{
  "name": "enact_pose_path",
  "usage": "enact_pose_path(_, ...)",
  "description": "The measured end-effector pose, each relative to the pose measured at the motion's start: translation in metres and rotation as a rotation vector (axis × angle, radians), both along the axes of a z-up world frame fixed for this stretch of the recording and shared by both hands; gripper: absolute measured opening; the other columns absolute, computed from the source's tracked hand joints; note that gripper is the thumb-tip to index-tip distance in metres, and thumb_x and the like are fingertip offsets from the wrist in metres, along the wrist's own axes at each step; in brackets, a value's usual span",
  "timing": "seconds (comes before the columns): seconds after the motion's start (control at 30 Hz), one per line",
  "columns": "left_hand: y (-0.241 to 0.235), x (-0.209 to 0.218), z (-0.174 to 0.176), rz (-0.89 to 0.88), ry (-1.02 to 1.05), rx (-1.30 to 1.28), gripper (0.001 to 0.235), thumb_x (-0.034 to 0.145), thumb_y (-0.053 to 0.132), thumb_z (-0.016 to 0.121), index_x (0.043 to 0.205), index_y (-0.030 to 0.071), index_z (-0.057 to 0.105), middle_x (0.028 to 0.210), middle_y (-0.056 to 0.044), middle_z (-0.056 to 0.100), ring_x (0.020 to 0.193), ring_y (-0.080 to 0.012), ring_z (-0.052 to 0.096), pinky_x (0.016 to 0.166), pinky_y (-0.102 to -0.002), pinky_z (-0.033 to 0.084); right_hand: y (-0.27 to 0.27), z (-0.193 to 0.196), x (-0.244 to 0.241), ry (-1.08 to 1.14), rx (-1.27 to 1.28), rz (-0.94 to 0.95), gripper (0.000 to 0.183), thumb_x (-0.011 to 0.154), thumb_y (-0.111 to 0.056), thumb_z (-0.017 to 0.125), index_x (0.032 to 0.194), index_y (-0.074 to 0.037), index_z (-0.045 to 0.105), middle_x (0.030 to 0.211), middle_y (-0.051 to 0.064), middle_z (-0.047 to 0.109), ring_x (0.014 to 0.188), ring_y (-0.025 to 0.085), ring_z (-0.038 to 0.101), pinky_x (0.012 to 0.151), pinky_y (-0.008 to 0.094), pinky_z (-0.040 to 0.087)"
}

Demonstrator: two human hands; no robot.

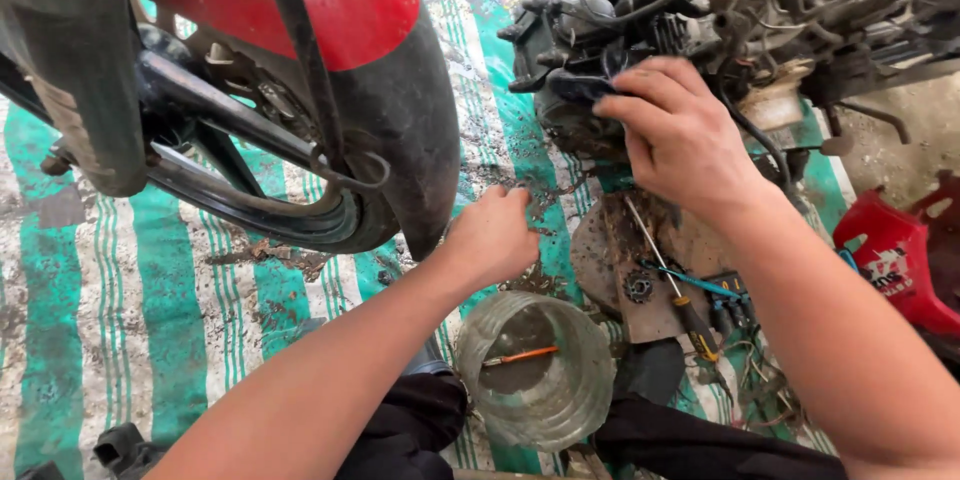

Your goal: Cleaning the exterior surfaces of a motorcycle engine using a brush and a cloth

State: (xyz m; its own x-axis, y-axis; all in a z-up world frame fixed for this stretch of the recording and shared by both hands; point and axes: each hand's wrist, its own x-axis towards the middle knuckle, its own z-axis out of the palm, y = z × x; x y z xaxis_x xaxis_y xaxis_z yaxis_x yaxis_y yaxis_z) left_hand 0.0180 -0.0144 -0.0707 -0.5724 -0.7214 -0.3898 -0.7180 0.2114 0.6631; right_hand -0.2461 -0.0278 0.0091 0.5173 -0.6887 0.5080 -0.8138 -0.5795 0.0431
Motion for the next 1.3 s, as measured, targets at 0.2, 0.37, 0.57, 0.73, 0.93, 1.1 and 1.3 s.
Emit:
enact_pose_path(0.2, 0.004, 0.001, -0.002, 0.003, 0.041, -0.036, 0.052, 0.097, 0.024, 0.068, 0.14, -0.006, 0.067, 0.128, -0.03, 0.064, 0.116, -0.0629, 0.072, 0.094, -0.072, 0.061, -0.052, -0.049, 0.02, 0.214, -0.232, 0.078, 0.02, 0.104, -0.016, 0.071, 0.12, -0.018, 0.083, 0.123, 0.001, 0.076, 0.118, 0.026, 0.07, 0.104, 0.045, 0.055)
enact_pose_path(0.37, 0.008, -0.004, 0.0, -0.037, 0.008, -0.037, 0.048, 0.094, 0.022, 0.063, 0.134, -0.003, 0.071, 0.127, -0.027, 0.064, 0.114, -0.0594, 0.074, 0.09, -0.07, 0.062, -0.068, -0.087, 0.044, 0.504, -0.166, 0.184, 0.02, 0.096, -0.015, 0.058, 0.104, -0.016, 0.076, 0.11, 0.002, 0.07, 0.115, 0.027, 0.062, 0.104, 0.051, 0.048)
enact_pose_path(0.57, 0.004, 0.0, 0.009, -0.079, -0.061, 0.002, 0.051, 0.099, 0.033, 0.068, 0.14, 0.003, 0.068, 0.133, -0.023, 0.061, 0.12, -0.0518, 0.068, 0.093, -0.065, 0.06, -0.042, -0.012, -0.007, 0.516, -0.148, 0.159, 0.035, 0.1, -0.009, 0.062, 0.129, -0.011, 0.081, 0.134, 0.009, 0.075, 0.12, 0.031, 0.07, 0.098, 0.046, 0.059)
enact_pose_path(0.73, 0.009, -0.002, -0.004, -0.05, 0.028, -0.051, 0.048, 0.093, 0.022, 0.067, 0.132, -0.006, 0.072, 0.127, -0.029, 0.065, 0.112, -0.0587, 0.074, 0.088, -0.072, 0.062, -0.058, -0.039, 0.015, 0.337, -0.241, 0.161, 0.031, 0.101, -0.017, 0.066, 0.125, -0.009, 0.085, 0.133, 0.011, 0.078, 0.122, 0.033, 0.075, 0.1, 0.047, 0.057)
enact_pose_path(0.93, 0.008, -0.016, -0.003, -0.095, 0.039, -0.02, 0.051, 0.091, 0.023, 0.064, 0.132, -0.006, 0.072, 0.126, -0.028, 0.065, 0.112, -0.0599, 0.073, 0.086, -0.074, 0.061, -0.073, -0.127, 0.057, 0.725, -0.107, 0.216, 0.021, 0.086, -0.018, 0.057, 0.085, -0.011, 0.077, 0.092, 0.012, 0.067, 0.098, 0.034, 0.058, 0.103, 0.058, 0.046)
enact_pose_path(1.1, 0.006, -0.01, 0.01, -0.134, 0.016, 0.001, 0.052, 0.091, 0.025, 0.064, 0.134, -0.003, 0.073, 0.126, -0.027, 0.067, 0.113, -0.0596, 0.073, 0.087, -0.074, 0.062, -0.061, -0.092, 0.052, 0.625, -0.08, 0.248, 0.024, 0.086, -0.013, 0.06, 0.086, -0.007, 0.084, 0.109, 0.017, 0.075, 0.121, 0.036, 0.062, 0.102, 0.055, 0.047)
enact_pose_path(1.3, 0.006, 0.014, 0.015, -0.129, 0.006, 0.028, 0.055, 0.094, 0.03, 0.067, 0.134, -0.007, 0.071, 0.128, -0.03, 0.067, 0.115, -0.0617, 0.072, 0.092, -0.073, 0.061, -0.035, -0.006, 0.018, 0.452, -0.214, 0.14, 0.028, 0.106, -0.019, 0.06, 0.125, -0.012, 0.081, 0.141, 0.011, 0.074, 0.134, 0.03, 0.071, 0.097, 0.041, 0.053)
